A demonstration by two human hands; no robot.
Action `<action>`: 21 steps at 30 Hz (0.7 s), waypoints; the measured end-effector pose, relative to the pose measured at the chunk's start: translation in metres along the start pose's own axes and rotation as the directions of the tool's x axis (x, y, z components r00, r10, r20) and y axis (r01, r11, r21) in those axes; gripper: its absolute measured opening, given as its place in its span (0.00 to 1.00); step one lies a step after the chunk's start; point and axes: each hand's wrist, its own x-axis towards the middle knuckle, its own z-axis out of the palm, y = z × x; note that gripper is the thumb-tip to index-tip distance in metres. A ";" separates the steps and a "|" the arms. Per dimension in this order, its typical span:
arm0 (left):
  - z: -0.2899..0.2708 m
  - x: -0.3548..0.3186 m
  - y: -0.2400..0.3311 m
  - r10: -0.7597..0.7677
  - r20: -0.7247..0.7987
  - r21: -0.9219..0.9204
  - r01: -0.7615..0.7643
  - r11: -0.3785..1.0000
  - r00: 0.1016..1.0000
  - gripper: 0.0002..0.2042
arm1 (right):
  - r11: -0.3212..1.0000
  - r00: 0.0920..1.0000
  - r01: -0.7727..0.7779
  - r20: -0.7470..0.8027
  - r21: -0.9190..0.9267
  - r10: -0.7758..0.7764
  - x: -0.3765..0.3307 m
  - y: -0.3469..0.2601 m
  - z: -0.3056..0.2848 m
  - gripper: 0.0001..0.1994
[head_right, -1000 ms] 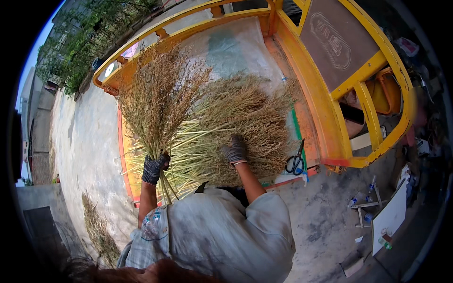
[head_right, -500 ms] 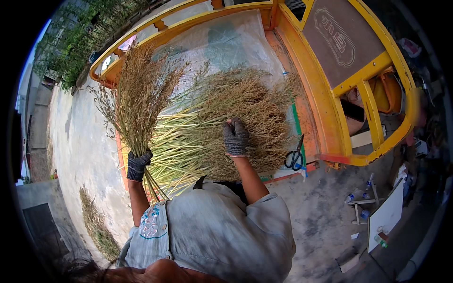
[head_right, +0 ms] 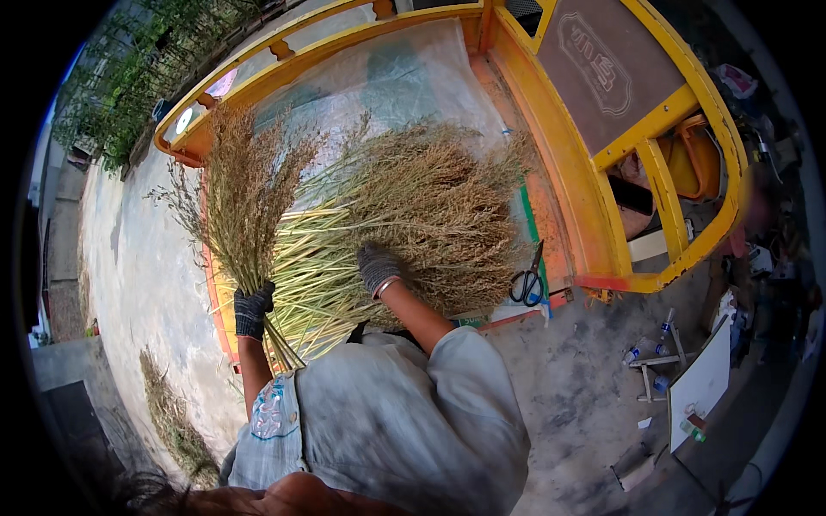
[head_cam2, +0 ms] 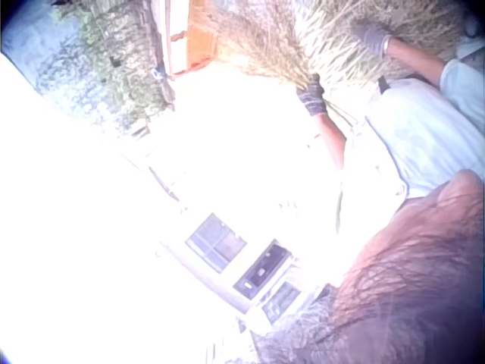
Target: The person stands at the back of a yellow three-wheeled vehicle and sorts through a large pile of harvested green stalks. They repeatedly pick up bundles of the stalks, inspect them, and arrange them neatly on the vehicle bed. The person wears gloves and handles the plant material directly with their hands.
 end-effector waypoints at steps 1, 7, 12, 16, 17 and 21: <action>-0.003 -0.002 -0.003 -0.025 -0.009 -0.003 0.025 1.000 1.000 0.09 | 1.000 0.992 -0.009 0.122 -0.025 0.012 -0.004 0.002 -0.016 0.18; 0.004 -0.008 -0.006 -0.067 -0.023 0.067 0.069 0.995 0.997 0.10 | 0.997 0.995 -0.027 -0.098 -0.069 0.020 -0.040 -0.004 -0.067 0.13; 0.010 0.012 -0.051 -0.049 0.104 -0.072 0.057 0.996 0.993 0.09 | 0.995 0.825 0.097 -0.559 -0.012 -0.087 -0.068 -0.018 -0.093 0.12; 0.029 0.008 -0.060 0.027 0.208 -0.075 -0.011 0.997 0.978 0.12 | 0.983 0.735 0.183 -0.661 -0.021 -0.151 -0.078 -0.027 -0.106 0.11; 0.032 0.005 -0.060 0.007 0.236 -0.057 0.007 0.998 0.972 0.14 | 0.985 0.739 0.169 -0.665 0.023 -0.111 -0.074 -0.029 -0.099 0.11; 0.045 -0.019 -0.022 0.164 0.219 0.333 -0.232 0.914 0.962 0.13 | 0.977 0.700 0.198 -0.709 0.076 -0.087 -0.063 -0.029 -0.081 0.11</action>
